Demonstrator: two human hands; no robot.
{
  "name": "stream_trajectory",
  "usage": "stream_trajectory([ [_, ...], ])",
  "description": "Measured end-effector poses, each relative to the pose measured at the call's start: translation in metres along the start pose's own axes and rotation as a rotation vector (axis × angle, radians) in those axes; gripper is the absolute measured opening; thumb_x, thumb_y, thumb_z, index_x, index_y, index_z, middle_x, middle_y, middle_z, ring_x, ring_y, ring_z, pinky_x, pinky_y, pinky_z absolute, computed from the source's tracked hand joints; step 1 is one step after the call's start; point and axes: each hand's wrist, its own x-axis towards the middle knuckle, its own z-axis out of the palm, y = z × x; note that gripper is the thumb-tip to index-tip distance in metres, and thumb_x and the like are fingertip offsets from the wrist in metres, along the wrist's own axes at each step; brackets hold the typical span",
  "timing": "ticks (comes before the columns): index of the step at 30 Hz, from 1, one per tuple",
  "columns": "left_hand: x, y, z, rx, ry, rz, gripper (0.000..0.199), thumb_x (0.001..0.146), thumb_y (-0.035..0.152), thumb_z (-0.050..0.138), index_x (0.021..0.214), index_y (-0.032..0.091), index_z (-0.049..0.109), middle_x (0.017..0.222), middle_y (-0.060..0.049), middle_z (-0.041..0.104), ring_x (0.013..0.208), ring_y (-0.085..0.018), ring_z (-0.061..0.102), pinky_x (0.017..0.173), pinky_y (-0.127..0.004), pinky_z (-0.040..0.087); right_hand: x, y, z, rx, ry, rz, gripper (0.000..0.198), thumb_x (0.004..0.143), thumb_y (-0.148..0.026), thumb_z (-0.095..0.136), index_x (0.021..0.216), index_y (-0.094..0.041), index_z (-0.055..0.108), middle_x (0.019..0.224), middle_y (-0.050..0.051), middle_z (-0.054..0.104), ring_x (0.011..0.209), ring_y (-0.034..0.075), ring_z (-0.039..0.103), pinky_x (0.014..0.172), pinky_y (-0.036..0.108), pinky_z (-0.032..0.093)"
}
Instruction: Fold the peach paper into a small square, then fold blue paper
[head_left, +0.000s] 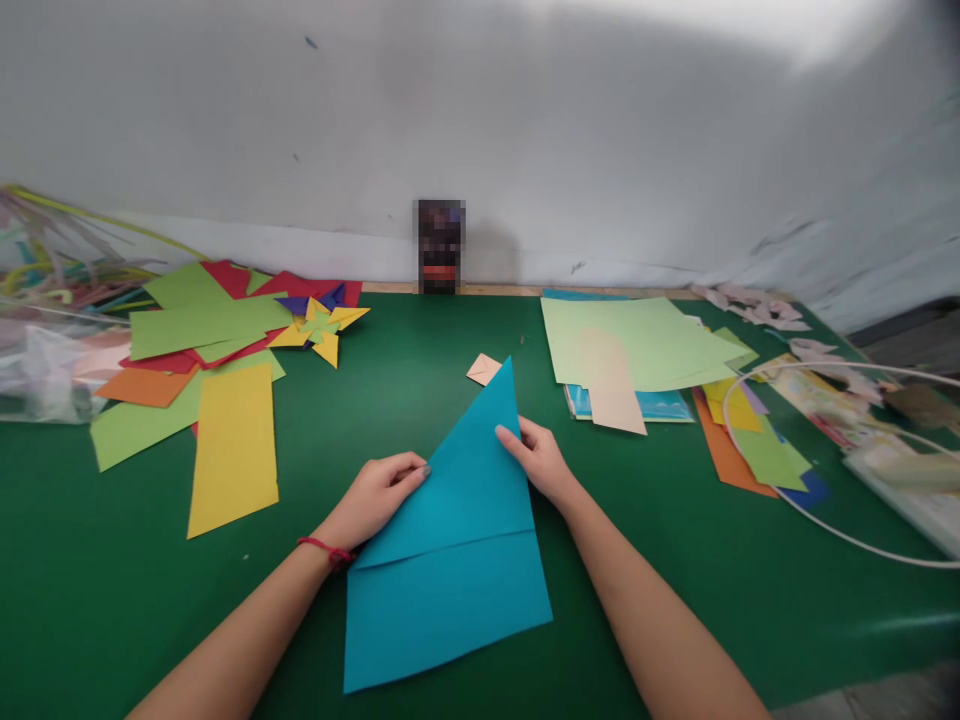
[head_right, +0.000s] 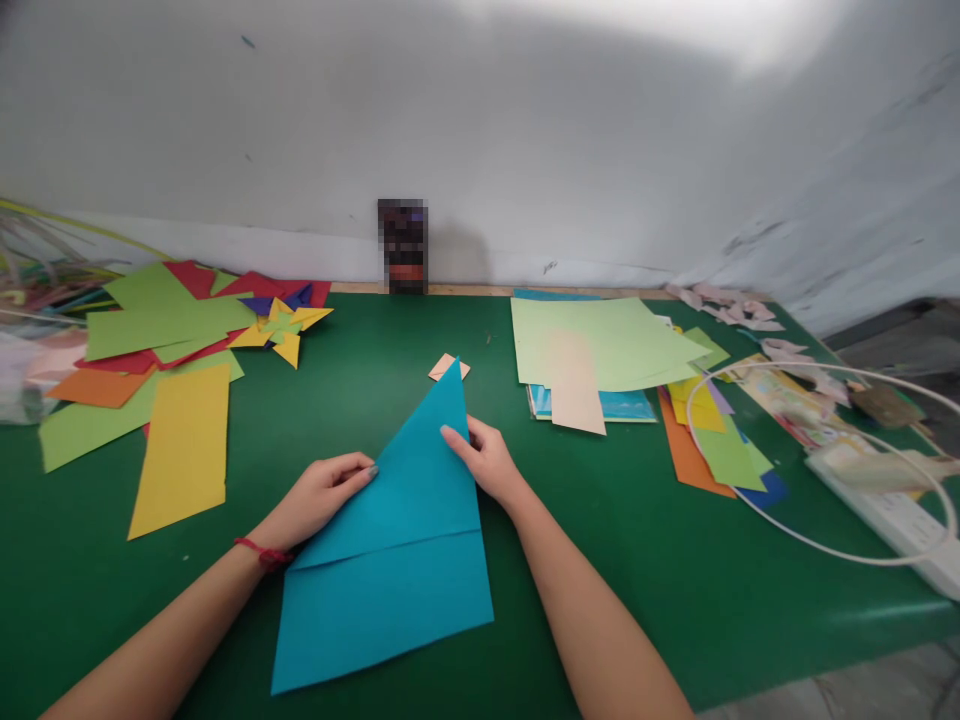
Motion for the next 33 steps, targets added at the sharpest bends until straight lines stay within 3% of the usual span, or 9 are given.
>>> stream_trajectory([
  [2, -0.001, 0.0, 0.0, -0.003, 0.032, -0.012, 0.035, 0.083, 0.048, 0.038, 0.086, 0.021, 0.06, 0.083, -0.003, 0.061, 0.077, -0.019, 0.055, 0.067, -0.029, 0.044, -0.002, -0.002, 0.0, -0.012, -0.106, 0.058, 0.027, 0.075, -0.044, 0.055, 0.075, -0.017, 0.059, 0.073, 0.003, 0.059, 0.064, 0.016, 0.052, 0.056, 0.027, 0.042],
  [4, -0.002, 0.0, 0.0, -0.005, 0.047, -0.017, 0.035, 0.082, 0.048, 0.038, 0.085, 0.02, 0.059, 0.08, -0.003, 0.06, 0.075, -0.018, 0.055, 0.064, -0.028, 0.043, -0.002, -0.002, -0.001, -0.07, -0.111, 0.085, 0.03, 0.074, -0.045, 0.055, 0.068, -0.016, 0.059, 0.067, 0.003, 0.058, 0.059, 0.015, 0.051, 0.053, 0.026, 0.041],
  [7, -0.003, 0.0, -0.003, -0.003, 0.02, -0.01, 0.034, 0.081, 0.048, 0.041, 0.081, 0.019, 0.057, 0.072, -0.001, 0.058, 0.069, -0.017, 0.054, 0.06, -0.027, 0.042, -0.001, 0.0, -0.003, -0.14, 0.011, 0.065, 0.034, 0.075, -0.048, 0.053, 0.064, -0.016, 0.058, 0.063, 0.002, 0.058, 0.057, 0.015, 0.051, 0.052, 0.027, 0.04],
  [13, -0.004, -0.007, -0.018, -0.009, -0.051, -0.033, 0.029, 0.081, 0.045, 0.042, 0.086, 0.019, 0.053, 0.058, 0.004, 0.052, 0.049, -0.011, 0.048, 0.048, -0.023, 0.038, 0.005, 0.004, -0.014, -0.129, 0.194, 0.054, 0.034, 0.073, -0.049, 0.055, 0.075, -0.016, 0.064, 0.079, 0.006, 0.066, 0.071, 0.022, 0.059, 0.062, 0.032, 0.045],
  [16, -0.005, -0.01, -0.026, -0.034, 0.016, -0.036, 0.029, 0.081, 0.043, 0.043, 0.098, 0.021, 0.051, 0.069, 0.001, 0.056, 0.052, -0.012, 0.052, 0.049, -0.024, 0.043, 0.008, 0.008, -0.021, -0.041, 0.291, 0.065, 0.035, 0.072, -0.048, 0.057, 0.083, -0.016, 0.065, 0.084, 0.007, 0.067, 0.077, 0.023, 0.06, 0.066, 0.034, 0.047],
  [19, -0.006, -0.009, -0.031, -0.078, 0.098, 0.012, 0.032, 0.084, 0.037, 0.04, 0.11, 0.022, 0.049, 0.093, -0.004, 0.06, 0.076, -0.016, 0.058, 0.063, -0.028, 0.049, 0.009, 0.011, -0.024, 0.057, 0.32, 0.089, 0.037, 0.072, -0.047, 0.058, 0.089, -0.015, 0.065, 0.088, 0.009, 0.067, 0.08, 0.023, 0.061, 0.07, 0.035, 0.048],
  [24, -0.008, -0.003, -0.029, -0.121, 0.086, 0.019, 0.035, 0.086, 0.039, 0.036, 0.111, 0.022, 0.054, 0.109, -0.006, 0.059, 0.102, -0.021, 0.053, 0.084, -0.033, 0.044, 0.005, 0.007, -0.015, 0.054, 0.215, 0.142, 0.036, 0.071, -0.049, 0.058, 0.083, -0.015, 0.064, 0.08, 0.007, 0.067, 0.072, 0.021, 0.06, 0.064, 0.032, 0.047],
  [30, -0.01, 0.002, -0.018, -0.138, -0.107, -0.129, 0.045, 0.078, 0.048, 0.049, 0.116, 0.025, 0.052, 0.113, -0.006, 0.057, 0.095, -0.024, 0.055, 0.076, -0.034, 0.047, -0.003, -0.002, 0.002, 0.075, 0.026, 0.149, 0.033, 0.075, -0.047, 0.056, 0.079, -0.015, 0.063, 0.075, 0.003, 0.063, 0.064, 0.016, 0.055, 0.059, 0.028, 0.044],
  [33, -0.01, 0.005, -0.013, -0.209, -0.206, -0.113, 0.042, 0.079, 0.049, 0.046, 0.109, 0.022, 0.057, 0.106, -0.005, 0.06, 0.091, -0.022, 0.056, 0.077, -0.035, 0.046, -0.005, -0.003, 0.004, 0.113, -0.013, 0.185, 0.034, 0.076, -0.047, 0.054, 0.078, -0.014, 0.062, 0.071, 0.003, 0.062, 0.06, 0.014, 0.054, 0.056, 0.027, 0.044],
])
